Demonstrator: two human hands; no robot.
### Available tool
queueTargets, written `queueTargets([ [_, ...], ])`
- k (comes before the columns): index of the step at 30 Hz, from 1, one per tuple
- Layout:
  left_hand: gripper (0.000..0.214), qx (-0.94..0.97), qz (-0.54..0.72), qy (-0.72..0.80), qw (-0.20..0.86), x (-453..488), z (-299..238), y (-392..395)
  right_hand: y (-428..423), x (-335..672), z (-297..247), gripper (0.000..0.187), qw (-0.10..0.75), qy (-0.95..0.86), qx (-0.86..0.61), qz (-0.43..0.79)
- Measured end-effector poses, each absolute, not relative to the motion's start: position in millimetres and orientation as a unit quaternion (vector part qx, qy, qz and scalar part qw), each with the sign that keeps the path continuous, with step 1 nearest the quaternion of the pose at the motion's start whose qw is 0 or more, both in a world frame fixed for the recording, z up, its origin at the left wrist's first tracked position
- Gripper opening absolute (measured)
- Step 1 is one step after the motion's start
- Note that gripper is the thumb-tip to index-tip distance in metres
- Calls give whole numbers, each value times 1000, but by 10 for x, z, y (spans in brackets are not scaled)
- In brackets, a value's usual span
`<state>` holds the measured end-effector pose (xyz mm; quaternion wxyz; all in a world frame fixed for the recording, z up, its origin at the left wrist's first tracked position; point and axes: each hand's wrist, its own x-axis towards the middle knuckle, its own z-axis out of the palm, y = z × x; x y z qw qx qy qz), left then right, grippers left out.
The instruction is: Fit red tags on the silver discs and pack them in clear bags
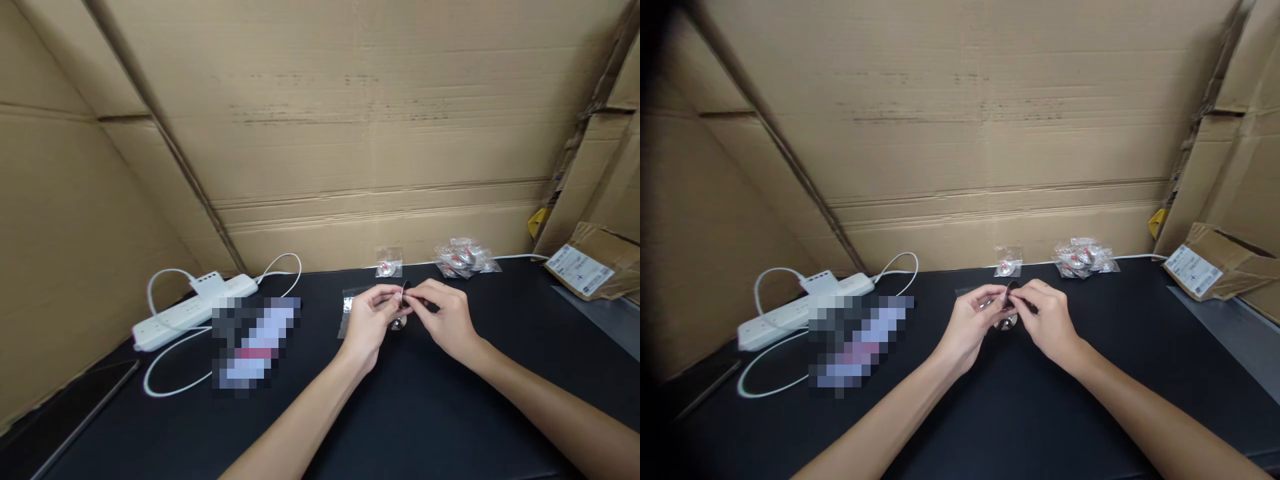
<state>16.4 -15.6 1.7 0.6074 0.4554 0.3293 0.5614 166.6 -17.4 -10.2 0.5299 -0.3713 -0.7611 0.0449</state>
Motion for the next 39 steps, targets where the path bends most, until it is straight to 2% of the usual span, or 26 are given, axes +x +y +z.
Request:
queueTargets([
  [8, 24, 454, 542, 364, 606, 135, 34, -119, -160, 1680, -18, 13, 521, -762, -355, 151],
  [10, 23, 469, 533, 378, 594, 129, 45, -108, -158, 1672, -8, 21, 516, -762, -355, 161],
  [13, 24, 508, 512, 379, 579, 128, 52, -103, -144, 1670, -27, 43, 526, -749, -357, 190],
  [15, 25, 537, 503, 378, 563, 126, 49, -100, -130, 1681, -46, 47, 523, -742, -352, 228],
  [19, 26, 560, 504, 385, 533, 106, 57, -81, -105, 1703, -53, 39, 521, -730, -345, 277],
  [23, 19, 561, 509, 399, 516, 82, 90, -73, -89, 1688, -41, 42, 522, -680, -340, 387],
  [27, 15, 582, 500, 396, 504, 82, 107, -94, -102, 1676, -21, 41, 469, -614, -308, 555],
  [29, 16, 593, 488, 392, 507, 82, 110, -103, -112, 1685, -2, 34, 430, -598, -292, 610],
  [31, 17, 607, 476, 389, 504, 80, 116, -105, -115, 1701, 13, 30, 414, -584, -284, 638],
  [35, 15, 651, 454, 359, 492, 70, 130, -98, -105, 1744, 19, 36, 395, -562, -294, 665],
  [39, 12, 679, 418, 344, 497, 43, 142, -99, -95, 1820, 16, 32, 329, -569, -297, 692],
])
